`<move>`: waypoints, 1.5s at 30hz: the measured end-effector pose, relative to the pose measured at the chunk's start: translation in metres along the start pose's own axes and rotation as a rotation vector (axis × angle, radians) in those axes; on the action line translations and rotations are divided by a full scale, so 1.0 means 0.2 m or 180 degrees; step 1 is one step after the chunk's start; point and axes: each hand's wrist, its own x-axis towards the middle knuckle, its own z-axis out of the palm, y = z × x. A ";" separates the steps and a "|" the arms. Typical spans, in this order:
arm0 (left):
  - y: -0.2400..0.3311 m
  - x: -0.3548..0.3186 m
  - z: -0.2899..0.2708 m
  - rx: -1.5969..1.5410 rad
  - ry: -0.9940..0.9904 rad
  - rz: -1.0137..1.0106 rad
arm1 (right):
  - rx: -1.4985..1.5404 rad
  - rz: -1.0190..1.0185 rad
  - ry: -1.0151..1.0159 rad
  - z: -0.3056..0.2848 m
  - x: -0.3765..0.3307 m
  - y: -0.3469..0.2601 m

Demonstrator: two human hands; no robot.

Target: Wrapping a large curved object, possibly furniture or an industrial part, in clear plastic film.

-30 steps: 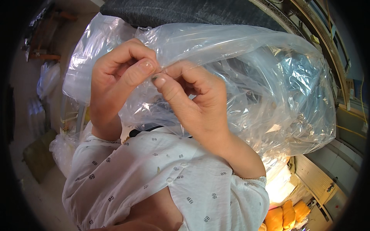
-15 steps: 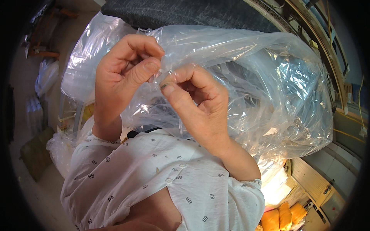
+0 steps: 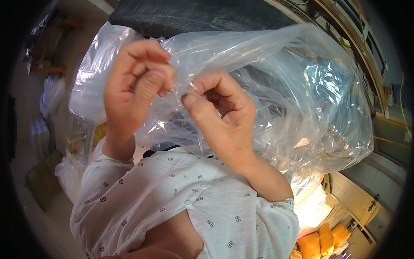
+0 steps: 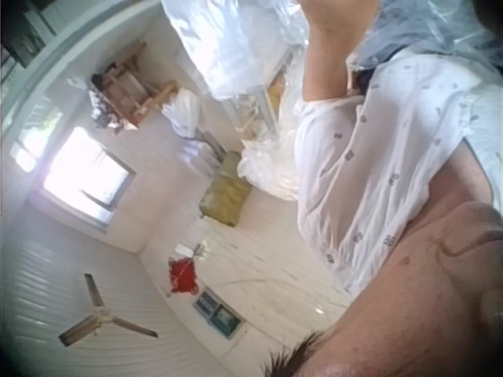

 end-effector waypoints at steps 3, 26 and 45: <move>0.00 0.18 0.01 0.0783 -0.0225 0.0884 | 0.0130 -0.0219 -0.0054 -0.05 0.00 0.03; 0.06 0.54 0.56 0.0409 -0.2153 0.0575 | 0.0668 -0.0606 0.1189 -0.35 -0.15 -0.25; -0.35 0.56 1.06 -0.1119 -0.2750 -0.0473 | -0.5127 -0.4069 0.2393 -1.04 0.15 -0.67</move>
